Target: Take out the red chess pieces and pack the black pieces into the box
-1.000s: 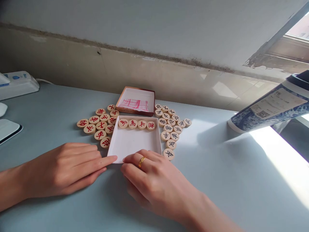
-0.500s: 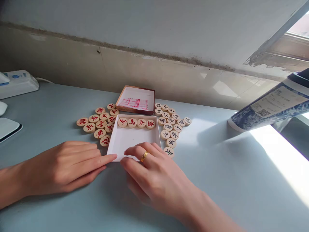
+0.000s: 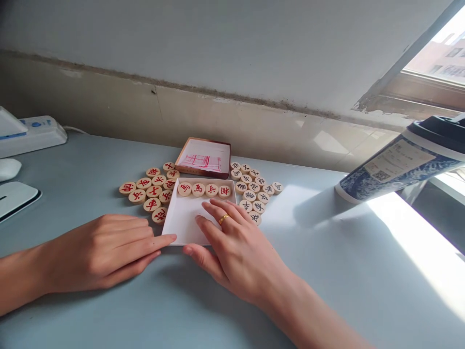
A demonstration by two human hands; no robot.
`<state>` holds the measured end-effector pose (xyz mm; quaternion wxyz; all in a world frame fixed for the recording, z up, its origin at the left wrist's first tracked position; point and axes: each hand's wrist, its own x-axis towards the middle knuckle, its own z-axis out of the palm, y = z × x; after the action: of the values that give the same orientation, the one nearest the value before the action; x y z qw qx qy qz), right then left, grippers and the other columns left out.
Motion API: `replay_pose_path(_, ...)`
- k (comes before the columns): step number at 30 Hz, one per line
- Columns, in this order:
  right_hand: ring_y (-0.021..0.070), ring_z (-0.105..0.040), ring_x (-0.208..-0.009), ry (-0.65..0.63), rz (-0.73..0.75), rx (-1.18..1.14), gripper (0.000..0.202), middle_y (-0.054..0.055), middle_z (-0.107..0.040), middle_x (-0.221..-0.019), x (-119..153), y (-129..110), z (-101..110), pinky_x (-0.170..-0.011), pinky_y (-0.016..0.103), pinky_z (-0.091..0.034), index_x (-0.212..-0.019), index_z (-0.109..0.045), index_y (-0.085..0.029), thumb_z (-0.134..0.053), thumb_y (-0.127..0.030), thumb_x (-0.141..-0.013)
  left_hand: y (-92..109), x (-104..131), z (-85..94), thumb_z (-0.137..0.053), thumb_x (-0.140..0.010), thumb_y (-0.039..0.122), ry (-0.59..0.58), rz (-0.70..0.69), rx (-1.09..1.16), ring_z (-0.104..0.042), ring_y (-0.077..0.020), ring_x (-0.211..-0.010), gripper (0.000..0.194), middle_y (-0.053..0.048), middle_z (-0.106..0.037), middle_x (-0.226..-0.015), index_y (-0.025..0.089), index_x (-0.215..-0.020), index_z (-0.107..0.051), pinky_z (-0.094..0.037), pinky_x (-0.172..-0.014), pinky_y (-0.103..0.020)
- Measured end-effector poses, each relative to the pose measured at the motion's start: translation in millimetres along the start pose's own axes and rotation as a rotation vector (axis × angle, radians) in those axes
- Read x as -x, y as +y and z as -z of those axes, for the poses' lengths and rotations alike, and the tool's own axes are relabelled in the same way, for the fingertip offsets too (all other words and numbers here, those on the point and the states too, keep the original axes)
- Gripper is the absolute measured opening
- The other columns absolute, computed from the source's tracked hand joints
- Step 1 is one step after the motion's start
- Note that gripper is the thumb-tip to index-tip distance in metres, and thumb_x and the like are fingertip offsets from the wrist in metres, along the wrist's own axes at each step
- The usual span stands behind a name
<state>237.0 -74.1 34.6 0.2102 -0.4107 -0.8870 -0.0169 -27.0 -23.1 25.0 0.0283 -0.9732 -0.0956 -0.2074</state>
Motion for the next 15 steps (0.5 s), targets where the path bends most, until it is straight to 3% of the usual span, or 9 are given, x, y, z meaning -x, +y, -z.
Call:
replay_pose_path(5, 0.0399, -0.052, -0.139, 0.008, -0.062, 0.128, 0.041, 0.023, -0.061, -0.142, -1, 4, -2, -0.110, 0.073, -0.042, -0.122, -0.070, -0.009, -0.038, -0.031, -0.108, -1, 1, 0.0, -0.044, -0.095, 0.002, -0.012, -0.011, -0.003, -0.059, -0.0164, -0.062, 0.033, 0.000, -0.067, -0.076, 0.009, -0.125, -0.057, -0.043, -0.057, -0.031)
replay_pose_path(11, 0.0447, -0.049, -0.140, -0.030, -0.088, 0.213, 0.054, 0.025, -0.060, -0.143, -3, 10, -4, -0.105, 0.076, -0.045, -0.133, -0.062, -0.005, -0.031, -0.041, -0.109, -1, 1, 0.5, -0.045, -0.094, 0.002, -0.006, -0.009, -0.003, -0.057, -0.0162, -0.062, 0.030, 0.000, -0.066, -0.074, 0.009, -0.121, -0.058, -0.042, -0.057, -0.031)
replay_pose_path(15, 0.0432, -0.053, -0.137, -0.061, -0.093, 0.186, 0.059, 0.021, -0.066, -0.136, -3, 12, -3, -0.107, 0.077, -0.042, -0.132, -0.062, -0.004, -0.030, -0.048, -0.109, 0, 1, 0.1, -0.043, -0.096, 0.001, -0.011, -0.003, -0.001, -0.058, -0.0161, -0.062, 0.030, 0.000, -0.066, -0.075, 0.009, -0.121, -0.058, -0.042, -0.057, -0.031)
